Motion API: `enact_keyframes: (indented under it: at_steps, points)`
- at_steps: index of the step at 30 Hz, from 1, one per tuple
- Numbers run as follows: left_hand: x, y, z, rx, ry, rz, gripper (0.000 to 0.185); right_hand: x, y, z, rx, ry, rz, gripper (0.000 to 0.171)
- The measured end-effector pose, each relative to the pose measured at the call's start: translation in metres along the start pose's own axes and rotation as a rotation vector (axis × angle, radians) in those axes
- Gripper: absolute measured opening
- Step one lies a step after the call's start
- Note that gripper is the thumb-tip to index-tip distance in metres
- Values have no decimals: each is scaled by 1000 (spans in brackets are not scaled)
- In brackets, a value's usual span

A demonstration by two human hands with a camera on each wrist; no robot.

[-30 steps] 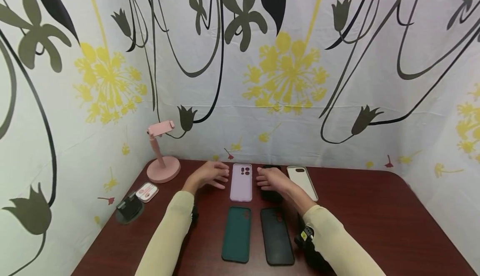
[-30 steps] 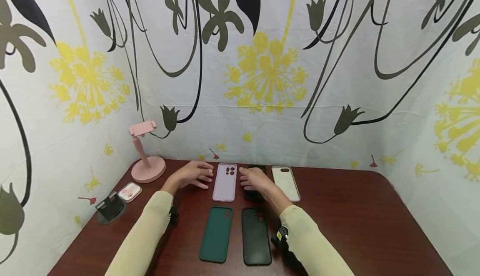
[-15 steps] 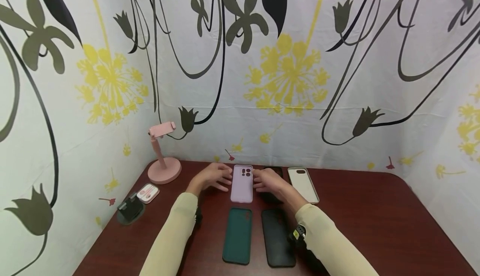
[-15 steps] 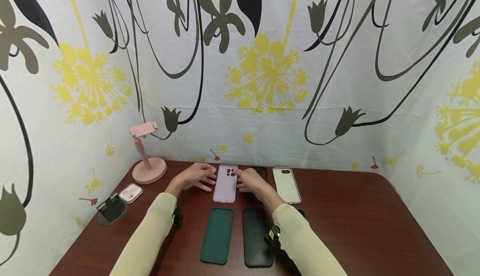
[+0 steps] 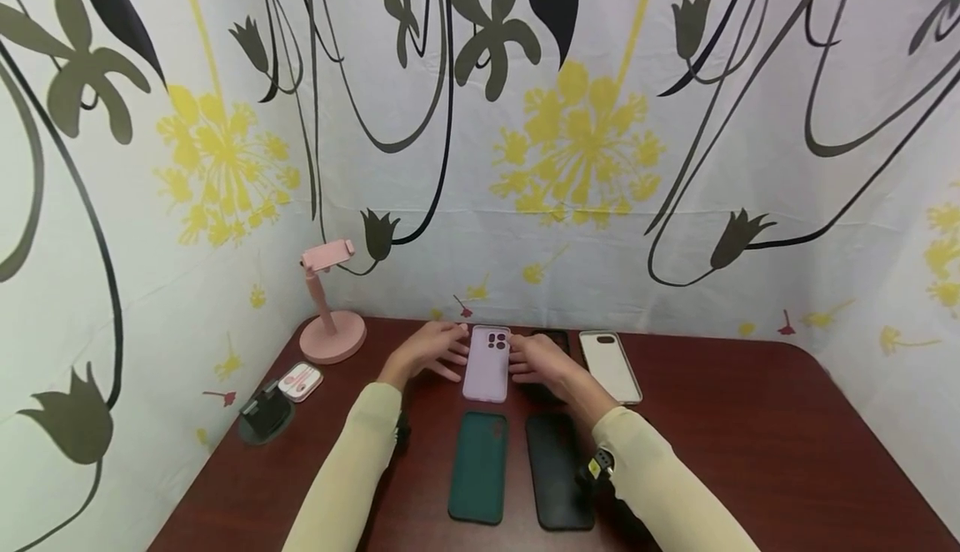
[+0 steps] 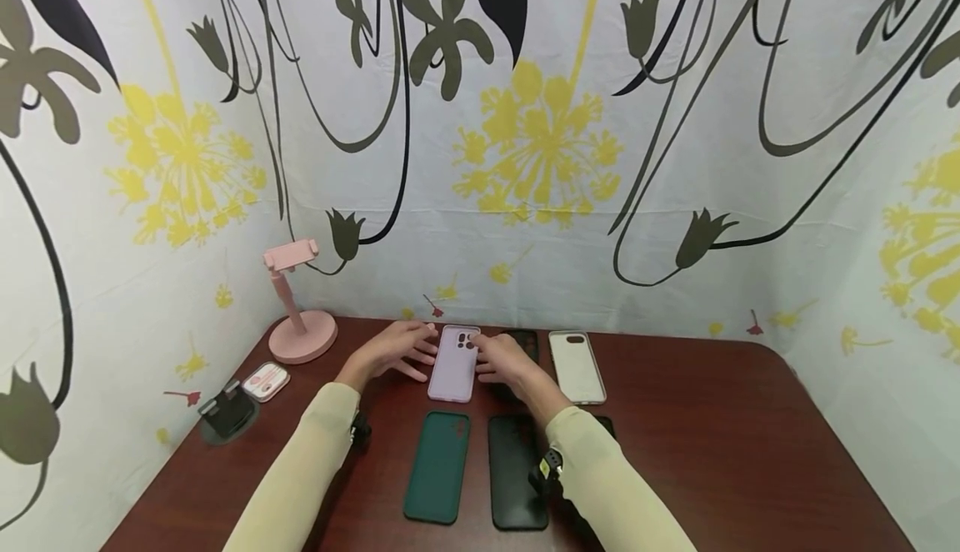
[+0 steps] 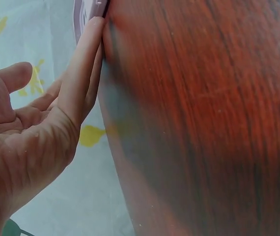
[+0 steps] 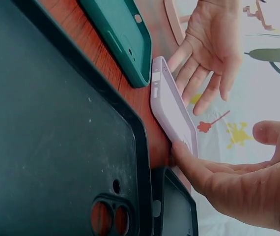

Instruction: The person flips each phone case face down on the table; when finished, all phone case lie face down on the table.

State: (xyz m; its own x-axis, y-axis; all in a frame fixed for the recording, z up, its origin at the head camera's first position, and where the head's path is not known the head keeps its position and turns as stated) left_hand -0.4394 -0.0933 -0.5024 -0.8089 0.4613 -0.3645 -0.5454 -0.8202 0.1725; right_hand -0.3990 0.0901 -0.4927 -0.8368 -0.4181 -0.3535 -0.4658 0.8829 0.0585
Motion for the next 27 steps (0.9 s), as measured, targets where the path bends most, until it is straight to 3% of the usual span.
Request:
enact_keyframes:
  at_steps: [12, 27]
  points:
    - [-8, -4, 5, 94, -4, 41, 59, 4, -2, 3, 4, 4, -1, 64]
    - [-6, -7, 8, 96, 6, 54, 59, 8, 7, 1, 76, 25, 0, 63]
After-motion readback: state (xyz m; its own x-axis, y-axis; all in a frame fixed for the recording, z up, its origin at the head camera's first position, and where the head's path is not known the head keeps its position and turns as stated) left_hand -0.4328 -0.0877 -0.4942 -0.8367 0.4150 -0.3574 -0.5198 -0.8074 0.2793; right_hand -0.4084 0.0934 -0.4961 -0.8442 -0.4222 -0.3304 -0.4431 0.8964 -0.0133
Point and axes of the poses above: each hand's wrist, its own x-axis towards the middle knuckle, its own y-axis out of the back of the hand, z = x × y, the point moved 10 cm from there along x, towards the middle knuckle, and after that the axes turned 10 degrees about -z, right-handed, at the moved point
